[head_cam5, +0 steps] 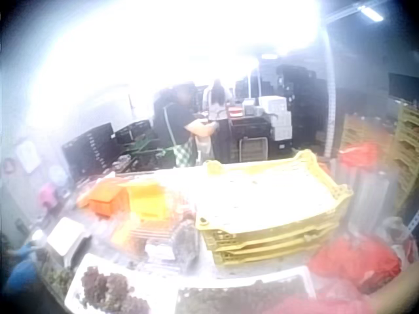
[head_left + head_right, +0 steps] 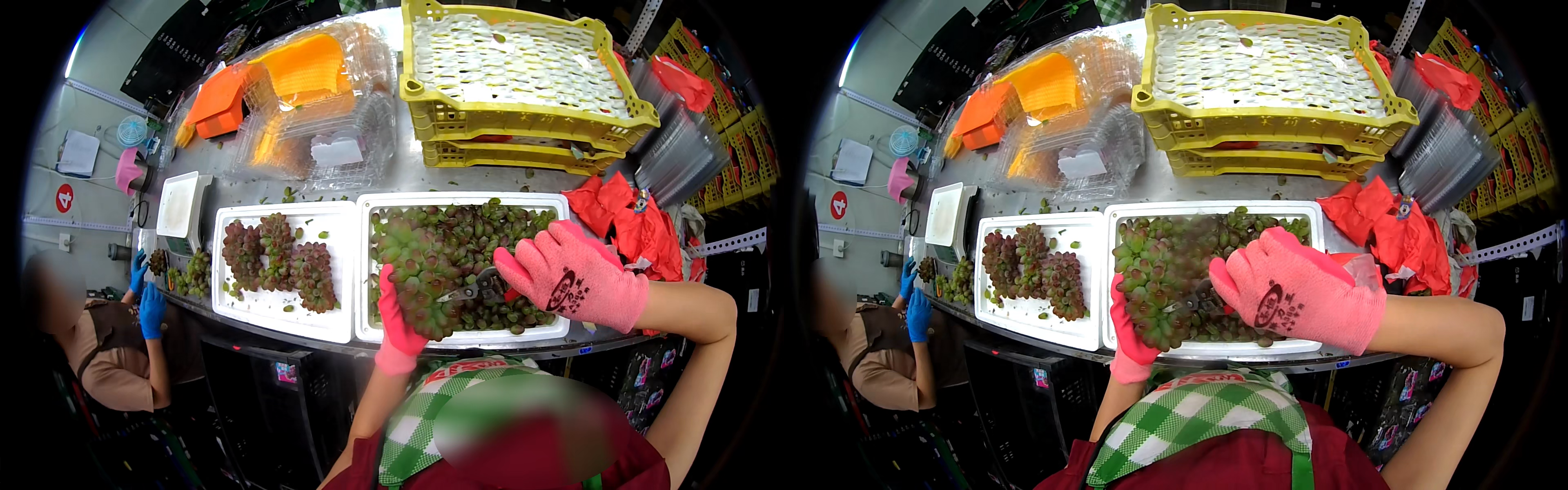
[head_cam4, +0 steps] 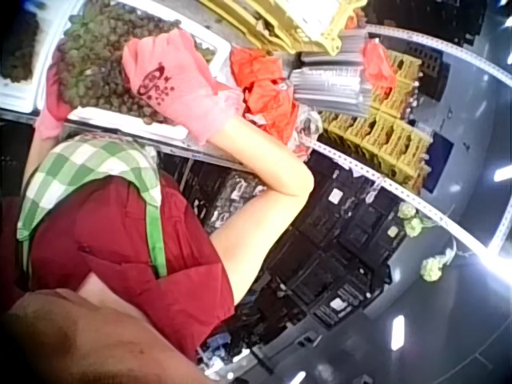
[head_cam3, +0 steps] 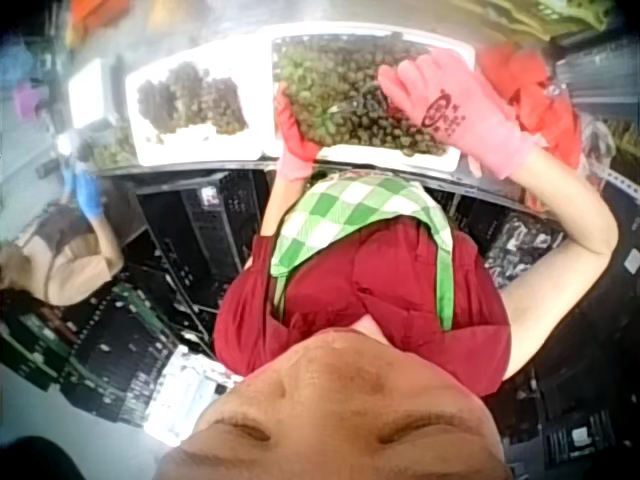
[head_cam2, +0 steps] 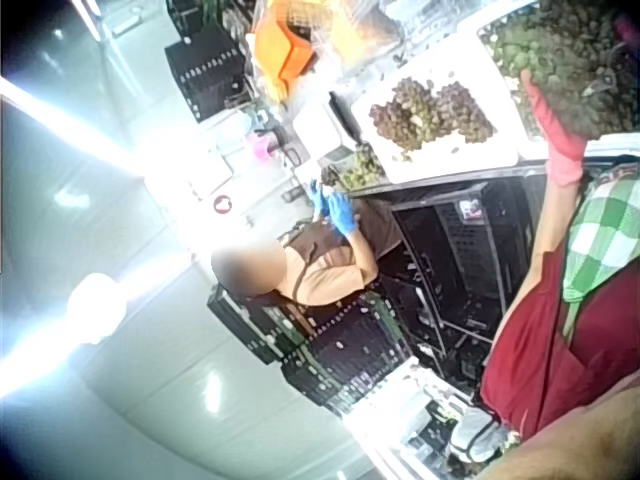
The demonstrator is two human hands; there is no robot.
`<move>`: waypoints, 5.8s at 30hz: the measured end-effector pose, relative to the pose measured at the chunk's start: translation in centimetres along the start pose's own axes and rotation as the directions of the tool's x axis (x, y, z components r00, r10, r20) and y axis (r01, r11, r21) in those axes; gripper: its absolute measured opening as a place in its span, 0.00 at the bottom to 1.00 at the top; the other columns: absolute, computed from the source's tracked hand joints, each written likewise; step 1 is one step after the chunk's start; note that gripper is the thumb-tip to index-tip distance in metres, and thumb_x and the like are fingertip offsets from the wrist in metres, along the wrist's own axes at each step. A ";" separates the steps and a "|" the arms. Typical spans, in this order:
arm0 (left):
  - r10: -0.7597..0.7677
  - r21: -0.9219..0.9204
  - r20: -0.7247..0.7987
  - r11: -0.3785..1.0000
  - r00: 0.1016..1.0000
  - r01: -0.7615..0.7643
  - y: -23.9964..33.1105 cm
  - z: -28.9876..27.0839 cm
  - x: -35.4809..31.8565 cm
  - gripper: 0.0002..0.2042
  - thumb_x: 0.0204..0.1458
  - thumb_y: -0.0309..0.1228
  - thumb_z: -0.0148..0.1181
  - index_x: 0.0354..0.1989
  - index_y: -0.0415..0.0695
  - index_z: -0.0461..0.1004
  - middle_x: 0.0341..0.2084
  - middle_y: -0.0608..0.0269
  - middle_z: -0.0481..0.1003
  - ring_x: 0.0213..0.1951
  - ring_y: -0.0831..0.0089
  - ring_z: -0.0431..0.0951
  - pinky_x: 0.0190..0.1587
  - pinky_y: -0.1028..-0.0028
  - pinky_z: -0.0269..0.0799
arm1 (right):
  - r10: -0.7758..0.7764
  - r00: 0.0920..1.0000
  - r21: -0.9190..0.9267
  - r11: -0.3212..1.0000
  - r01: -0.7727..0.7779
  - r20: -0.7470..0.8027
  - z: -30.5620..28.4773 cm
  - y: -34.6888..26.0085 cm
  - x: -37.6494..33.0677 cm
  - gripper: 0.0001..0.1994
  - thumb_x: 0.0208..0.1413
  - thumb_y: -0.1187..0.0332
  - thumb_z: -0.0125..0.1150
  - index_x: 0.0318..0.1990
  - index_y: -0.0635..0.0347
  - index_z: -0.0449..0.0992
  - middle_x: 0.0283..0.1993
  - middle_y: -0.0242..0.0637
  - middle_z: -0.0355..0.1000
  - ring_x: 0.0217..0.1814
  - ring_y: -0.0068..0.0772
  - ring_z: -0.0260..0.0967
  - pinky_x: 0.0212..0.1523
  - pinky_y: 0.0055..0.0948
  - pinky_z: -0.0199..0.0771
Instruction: The person trims bunches of grapes using shears, moves crates of produce, and places the grapes into plastic containers.
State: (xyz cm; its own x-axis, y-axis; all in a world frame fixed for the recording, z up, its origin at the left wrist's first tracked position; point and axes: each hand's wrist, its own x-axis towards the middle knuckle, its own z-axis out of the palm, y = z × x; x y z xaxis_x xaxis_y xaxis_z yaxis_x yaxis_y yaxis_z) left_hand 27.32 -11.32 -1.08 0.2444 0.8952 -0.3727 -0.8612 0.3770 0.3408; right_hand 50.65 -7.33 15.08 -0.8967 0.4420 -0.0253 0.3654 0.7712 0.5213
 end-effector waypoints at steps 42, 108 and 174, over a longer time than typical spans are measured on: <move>0.063 -0.071 0.189 0.996 0.980 -0.051 1.3 0.9 0.7 0.36 0.58 0.59 0.39 0.68 0.47 0.51 0.63 0.55 0.59 0.61 0.55 0.63 0.63 0.53 0.59 | 0.296 0.735 0.372 -0.926 0.064 0.610 6.6 -10.0 4.2 0.16 0.56 0.65 0.61 0.50 0.60 0.69 0.40 0.30 0.70 0.41 0.23 0.70 0.41 0.24 0.69; 0.244 0.395 0.147 0.874 0.959 -0.283 1.8 3.3 2.4 0.24 0.64 0.45 0.40 0.64 0.44 0.58 0.59 0.59 0.64 0.59 0.69 0.64 0.60 0.67 0.62 | 0.541 0.631 0.443 -0.835 0.326 0.555 9.1 -9.6 7.8 0.29 0.62 0.59 0.55 0.67 0.58 0.55 0.66 0.37 0.56 0.67 0.34 0.53 0.65 0.32 0.54; 0.298 0.349 0.664 0.687 0.686 -0.637 27.5 20.6 17.2 0.33 0.61 0.41 0.50 0.70 0.49 0.42 0.65 0.58 0.55 0.65 0.61 0.57 0.64 0.58 0.56 | 0.522 0.853 0.587 -0.688 0.425 -0.006 1.8 20.4 25.6 0.39 0.55 0.69 0.59 0.71 0.51 0.44 0.62 0.38 0.63 0.58 0.33 0.67 0.50 0.31 0.73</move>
State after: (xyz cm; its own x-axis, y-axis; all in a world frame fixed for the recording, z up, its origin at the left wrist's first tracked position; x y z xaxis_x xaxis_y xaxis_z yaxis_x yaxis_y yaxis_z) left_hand 17.04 19.37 19.65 0.2063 0.8842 0.4191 -0.5922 -0.2281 0.7728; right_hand 35.62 20.50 23.52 -0.5760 0.7764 0.2559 -0.4861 -0.0737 -0.8708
